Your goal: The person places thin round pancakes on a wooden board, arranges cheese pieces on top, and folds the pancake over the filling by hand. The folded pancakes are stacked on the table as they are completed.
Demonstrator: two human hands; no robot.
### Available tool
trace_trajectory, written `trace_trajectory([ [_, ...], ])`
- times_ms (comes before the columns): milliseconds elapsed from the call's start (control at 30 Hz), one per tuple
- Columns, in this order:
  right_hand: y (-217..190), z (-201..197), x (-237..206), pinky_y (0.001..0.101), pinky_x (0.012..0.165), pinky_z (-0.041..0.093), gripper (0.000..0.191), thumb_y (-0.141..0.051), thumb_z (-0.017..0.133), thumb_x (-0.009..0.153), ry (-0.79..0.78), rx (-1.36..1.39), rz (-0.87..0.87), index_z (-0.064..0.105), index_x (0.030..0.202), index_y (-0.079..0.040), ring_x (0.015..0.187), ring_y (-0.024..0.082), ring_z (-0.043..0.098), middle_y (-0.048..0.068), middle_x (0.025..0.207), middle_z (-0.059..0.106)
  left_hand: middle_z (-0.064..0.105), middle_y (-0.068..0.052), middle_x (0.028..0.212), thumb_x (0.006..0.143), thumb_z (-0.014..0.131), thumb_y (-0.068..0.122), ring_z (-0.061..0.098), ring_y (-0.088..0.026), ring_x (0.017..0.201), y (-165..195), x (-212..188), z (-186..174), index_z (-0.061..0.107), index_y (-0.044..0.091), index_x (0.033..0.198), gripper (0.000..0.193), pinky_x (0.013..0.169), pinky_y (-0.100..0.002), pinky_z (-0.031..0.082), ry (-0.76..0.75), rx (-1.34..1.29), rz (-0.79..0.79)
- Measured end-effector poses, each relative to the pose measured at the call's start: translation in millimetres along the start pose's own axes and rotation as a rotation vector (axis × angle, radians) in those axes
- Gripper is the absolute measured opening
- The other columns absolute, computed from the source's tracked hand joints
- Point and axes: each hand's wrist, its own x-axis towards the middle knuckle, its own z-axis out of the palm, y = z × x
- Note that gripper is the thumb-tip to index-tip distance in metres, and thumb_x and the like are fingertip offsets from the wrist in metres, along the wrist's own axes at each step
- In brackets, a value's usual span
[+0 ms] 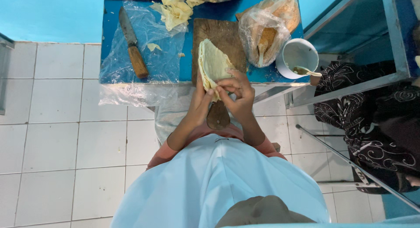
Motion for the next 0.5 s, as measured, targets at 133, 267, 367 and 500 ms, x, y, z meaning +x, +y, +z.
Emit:
trace_trajectory([
  [133, 18.1, -4.0, -0.4, 0.0236, 0.083, 0.056, 0.054, 0.012, 0.07, 0.096, 0.104, 0.169, 0.106, 0.045, 0.143, -0.002, 0.101, 0.013, 0.069, 0.011, 0.107, 0.071, 0.055, -0.023, 0.149, 0.108, 0.037, 0.01, 0.06, -0.028, 0.131, -11.4, -2.5, -4.7, 0.011, -0.002, 0.165, 0.064, 0.109, -0.033, 0.047, 0.086, 0.218, 0.049],
  [267, 31.9, -8.6, 9.0, 0.0226, 0.083, 0.051, 0.054, 0.012, 0.069, 0.101, 0.202, 0.362, 0.154, 0.047, 0.148, 0.0, 0.097, 0.013, 0.064, 0.011, 0.109, 0.069, 0.055, -0.025, 0.152, 0.11, 0.035, 0.006, 0.057, -0.03, 0.138, -23.9, -4.9, -10.8, 0.026, -0.003, 0.165, 0.056, 0.115, -0.035, 0.042, 0.168, 0.271, 0.169],
  [367, 30.8, -11.0, 20.6, 0.0319, 0.09, 0.06, 0.056, 0.008, 0.068, 0.099, 0.227, 0.628, 0.22, 0.042, 0.149, 0.0, 0.106, 0.02, 0.069, 0.015, 0.113, 0.068, 0.065, -0.024, 0.129, 0.108, 0.04, 0.006, 0.061, -0.027, 0.104, -25.2, -3.7, -10.6, 0.036, -0.002, 0.162, 0.055, 0.094, -0.033, 0.049, 0.235, 0.28, -0.025],
  [500, 11.3, -5.7, 12.2, 0.0295, 0.098, 0.057, 0.076, 0.003, 0.07, 0.094, -0.033, 0.305, -0.017, 0.033, 0.159, -0.007, 0.121, 0.022, 0.068, 0.017, 0.13, 0.067, 0.069, -0.019, 0.123, 0.104, 0.053, 0.005, 0.07, -0.023, 0.105, -16.7, -0.9, -8.9, 0.036, -0.003, 0.158, 0.057, 0.091, -0.03, 0.055, 0.211, 0.45, 0.12],
])
